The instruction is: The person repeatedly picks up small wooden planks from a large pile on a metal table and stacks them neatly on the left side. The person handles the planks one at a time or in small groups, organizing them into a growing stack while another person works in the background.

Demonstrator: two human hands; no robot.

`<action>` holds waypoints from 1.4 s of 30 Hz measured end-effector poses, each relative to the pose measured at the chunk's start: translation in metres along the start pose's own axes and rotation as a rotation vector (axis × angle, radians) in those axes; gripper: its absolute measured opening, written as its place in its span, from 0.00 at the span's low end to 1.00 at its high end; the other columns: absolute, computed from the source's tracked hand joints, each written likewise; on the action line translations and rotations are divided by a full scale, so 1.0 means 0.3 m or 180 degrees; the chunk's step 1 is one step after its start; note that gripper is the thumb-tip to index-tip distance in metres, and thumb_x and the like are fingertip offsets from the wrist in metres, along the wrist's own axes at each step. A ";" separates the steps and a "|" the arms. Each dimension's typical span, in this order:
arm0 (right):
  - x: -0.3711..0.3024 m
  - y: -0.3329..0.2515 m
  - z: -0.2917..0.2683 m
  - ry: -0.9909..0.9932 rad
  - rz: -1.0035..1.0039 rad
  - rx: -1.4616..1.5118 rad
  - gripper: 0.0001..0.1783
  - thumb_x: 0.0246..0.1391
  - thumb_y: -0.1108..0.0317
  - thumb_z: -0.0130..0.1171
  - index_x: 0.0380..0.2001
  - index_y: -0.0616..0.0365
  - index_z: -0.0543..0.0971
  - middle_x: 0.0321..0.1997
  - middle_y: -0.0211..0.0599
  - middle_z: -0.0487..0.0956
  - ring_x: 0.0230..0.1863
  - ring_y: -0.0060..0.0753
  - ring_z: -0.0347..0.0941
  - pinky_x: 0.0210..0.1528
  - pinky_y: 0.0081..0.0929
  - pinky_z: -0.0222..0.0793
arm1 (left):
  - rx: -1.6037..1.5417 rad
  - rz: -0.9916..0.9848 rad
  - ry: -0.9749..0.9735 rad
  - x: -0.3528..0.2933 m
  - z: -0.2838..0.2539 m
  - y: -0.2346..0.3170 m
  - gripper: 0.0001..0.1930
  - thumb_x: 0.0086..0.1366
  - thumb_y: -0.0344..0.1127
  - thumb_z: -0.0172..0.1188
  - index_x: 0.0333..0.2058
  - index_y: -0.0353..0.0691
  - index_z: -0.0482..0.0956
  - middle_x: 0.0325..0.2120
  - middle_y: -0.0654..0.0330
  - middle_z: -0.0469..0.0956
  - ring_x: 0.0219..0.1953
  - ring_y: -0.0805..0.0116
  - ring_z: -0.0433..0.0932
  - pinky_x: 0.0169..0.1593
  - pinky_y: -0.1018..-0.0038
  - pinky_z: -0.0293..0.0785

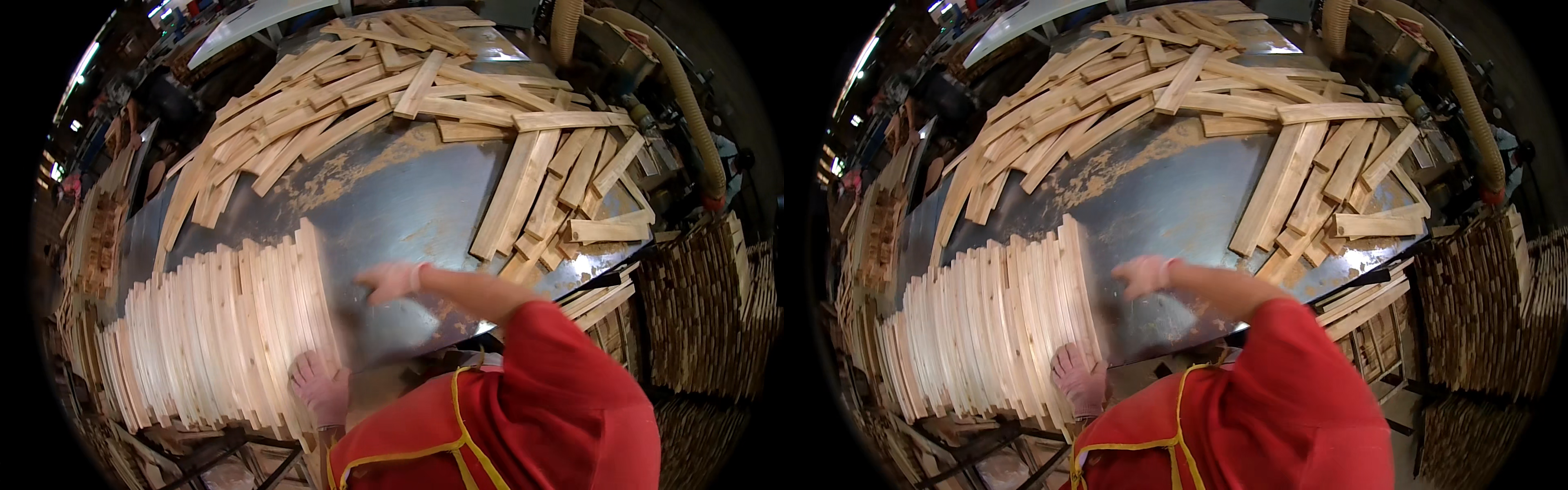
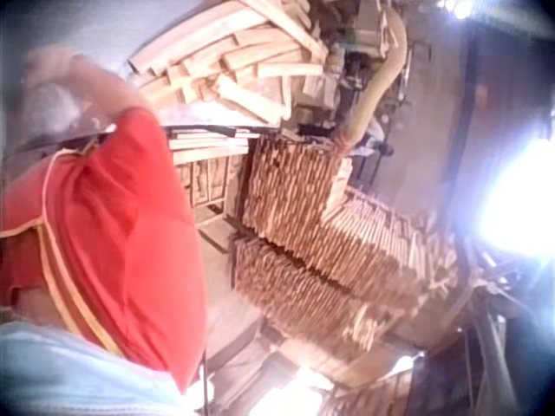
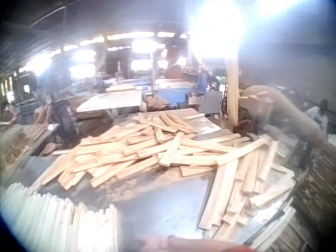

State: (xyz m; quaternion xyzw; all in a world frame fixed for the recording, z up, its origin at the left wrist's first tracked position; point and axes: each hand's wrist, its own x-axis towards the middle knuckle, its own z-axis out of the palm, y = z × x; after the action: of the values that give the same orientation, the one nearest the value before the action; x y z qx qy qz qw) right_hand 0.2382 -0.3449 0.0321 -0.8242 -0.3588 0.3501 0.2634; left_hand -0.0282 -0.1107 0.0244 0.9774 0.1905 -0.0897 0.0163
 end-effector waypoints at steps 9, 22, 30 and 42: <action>-0.464 0.418 -0.467 -0.0785 0.0556 -0.3620 0.19 0.48 0.52 0.74 0.43 0.43 0.88 0.51 0.28 0.85 0.58 0.36 0.79 0.56 0.44 0.68 | -0.0684 0.1151 0.0002 0.064 -0.089 0.345 0.42 0.63 0.54 0.68 0.71 0.41 0.68 0.71 0.49 0.65 0.74 0.47 0.60 0.76 0.49 0.52; -0.564 0.965 -0.839 -0.0291 0.1465 -0.2835 0.56 0.36 0.39 0.79 0.68 0.50 0.72 0.72 0.46 0.73 0.75 0.58 0.63 0.76 0.54 0.56 | -0.0472 0.1091 -0.1202 0.201 -0.079 0.762 0.41 0.64 0.48 0.65 0.74 0.45 0.63 0.55 0.54 0.77 0.54 0.53 0.79 0.53 0.57 0.75; -0.311 0.546 -0.670 0.0338 0.1231 -0.0475 0.35 0.55 0.43 0.66 0.62 0.48 0.76 0.50 0.48 0.85 0.56 0.52 0.80 0.60 0.47 0.75 | -0.3091 -0.0226 -0.1175 0.031 -0.057 0.451 0.26 0.67 0.50 0.62 0.59 0.42 0.75 0.46 0.42 0.82 0.51 0.40 0.81 0.53 0.52 0.75; 0.125 -0.212 0.207 -0.0771 0.0432 0.0864 0.49 0.62 0.31 0.56 0.65 0.69 0.75 0.62 0.58 0.82 0.64 0.58 0.78 0.66 0.45 0.71 | -0.0480 -0.0182 0.0921 0.067 0.103 0.189 0.33 0.71 0.53 0.61 0.68 0.42 0.72 0.66 0.45 0.73 0.69 0.42 0.69 0.71 0.45 0.63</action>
State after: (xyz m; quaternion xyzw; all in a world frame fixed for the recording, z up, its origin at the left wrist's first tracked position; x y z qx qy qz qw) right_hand 0.1835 -0.2663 0.0229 -0.7553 -0.2809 0.5088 0.3028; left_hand 0.0060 -0.1578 -0.0097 0.9703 0.2249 0.0661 0.0595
